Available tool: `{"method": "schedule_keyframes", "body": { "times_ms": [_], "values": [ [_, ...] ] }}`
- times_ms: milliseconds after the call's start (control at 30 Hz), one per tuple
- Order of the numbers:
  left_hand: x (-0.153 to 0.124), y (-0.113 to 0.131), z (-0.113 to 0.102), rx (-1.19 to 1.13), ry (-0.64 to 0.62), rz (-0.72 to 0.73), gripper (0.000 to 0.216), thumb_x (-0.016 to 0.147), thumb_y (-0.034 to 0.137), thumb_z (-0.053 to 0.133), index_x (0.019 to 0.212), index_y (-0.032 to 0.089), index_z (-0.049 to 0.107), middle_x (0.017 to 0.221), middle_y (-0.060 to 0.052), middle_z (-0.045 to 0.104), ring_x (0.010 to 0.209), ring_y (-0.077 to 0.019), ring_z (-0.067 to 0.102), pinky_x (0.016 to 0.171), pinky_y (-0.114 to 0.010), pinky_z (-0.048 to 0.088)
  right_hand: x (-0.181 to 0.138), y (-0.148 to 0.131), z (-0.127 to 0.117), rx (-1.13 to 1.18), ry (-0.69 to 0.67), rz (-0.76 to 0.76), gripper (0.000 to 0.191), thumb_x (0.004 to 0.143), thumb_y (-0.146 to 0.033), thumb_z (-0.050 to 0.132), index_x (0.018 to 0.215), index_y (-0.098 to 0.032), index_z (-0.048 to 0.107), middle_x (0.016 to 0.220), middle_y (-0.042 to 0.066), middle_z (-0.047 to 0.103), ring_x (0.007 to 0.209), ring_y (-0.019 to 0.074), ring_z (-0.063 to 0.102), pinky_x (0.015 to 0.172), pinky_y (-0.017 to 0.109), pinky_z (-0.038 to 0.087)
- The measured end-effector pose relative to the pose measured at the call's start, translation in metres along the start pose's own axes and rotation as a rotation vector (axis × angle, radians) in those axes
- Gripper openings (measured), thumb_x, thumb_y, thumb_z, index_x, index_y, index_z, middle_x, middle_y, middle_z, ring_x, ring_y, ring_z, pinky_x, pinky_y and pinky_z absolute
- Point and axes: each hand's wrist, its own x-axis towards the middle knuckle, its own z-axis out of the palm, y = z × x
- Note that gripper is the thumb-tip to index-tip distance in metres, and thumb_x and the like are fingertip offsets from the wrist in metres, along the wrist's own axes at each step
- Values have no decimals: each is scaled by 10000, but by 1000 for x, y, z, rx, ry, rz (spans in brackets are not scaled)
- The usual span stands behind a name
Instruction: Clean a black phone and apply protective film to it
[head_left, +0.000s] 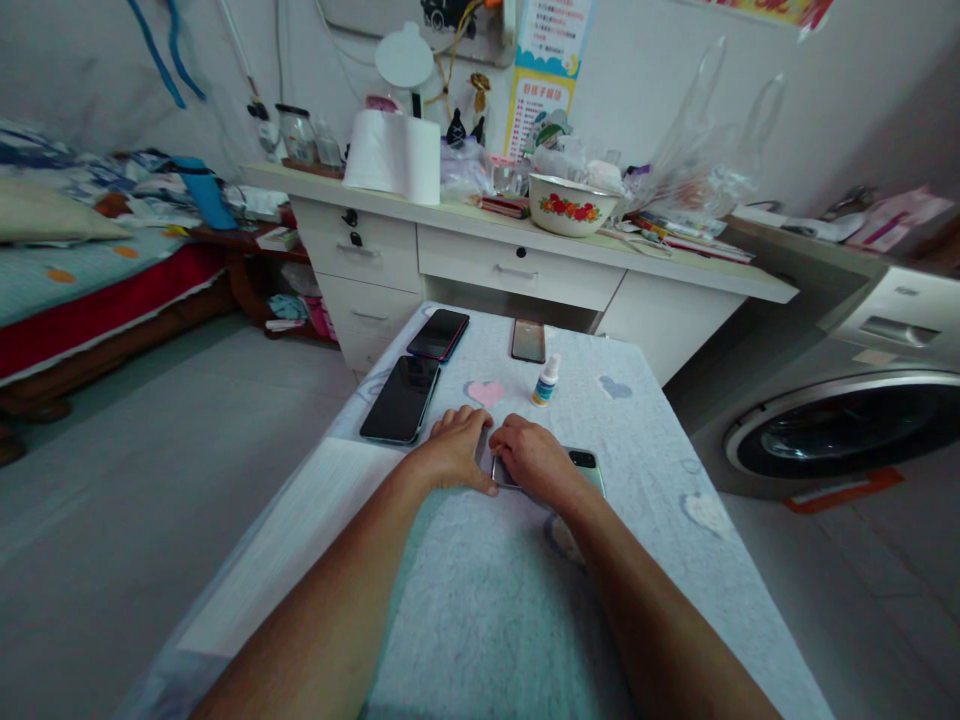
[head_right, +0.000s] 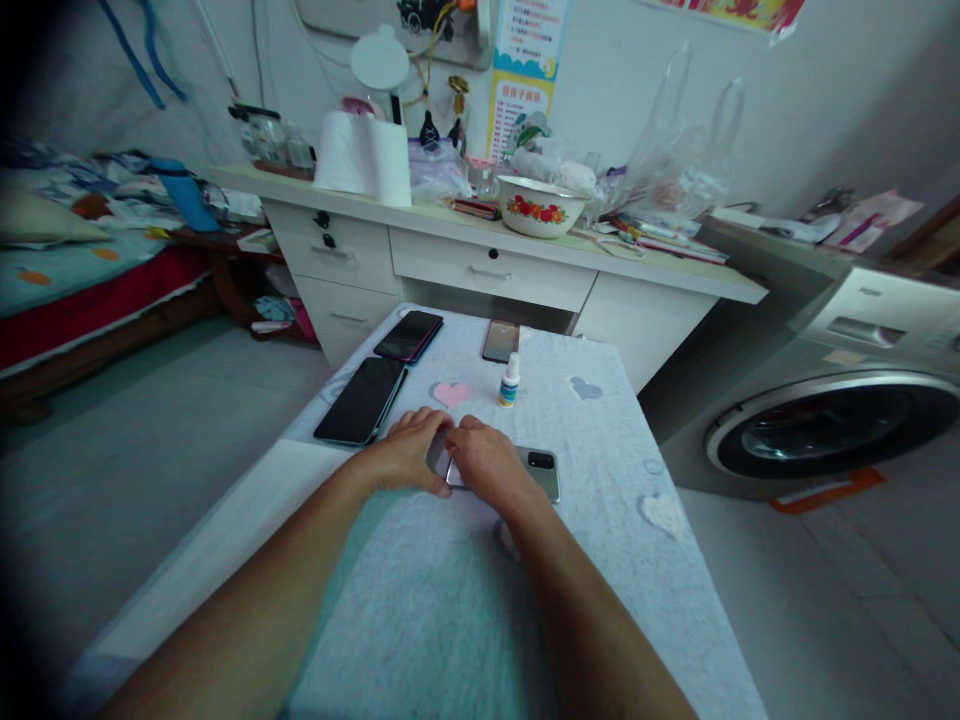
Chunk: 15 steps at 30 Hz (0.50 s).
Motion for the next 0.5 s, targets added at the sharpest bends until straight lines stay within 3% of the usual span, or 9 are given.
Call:
{"method": "schedule_keyframes", "body": {
  "times_ms": [333, 500],
  "values": [
    [-2, 1, -3, -25, -27, -1, 810, 429, 467, 799, 1132, 291, 439, 1147, -23, 441, 1122, -268, 416, 922, -359, 385, -9, 1, 0, 106, -27, -128, 154, 826, -100, 505, 820, -166, 644, 863, 20, 542, 777, 103, 516, 712, 213, 353],
    [-1, 1, -3, -6, -40, 6, 818, 435, 473, 796, 1149, 314, 432, 1146, -16, 434, 1126, -271, 410, 926, -359, 381, -7, -3, 0, 55, 20, -1, 174, 869, -142, 471, 860, -165, 643, 884, 31, 537, 779, 107, 526, 723, 220, 356]
  ]
}}
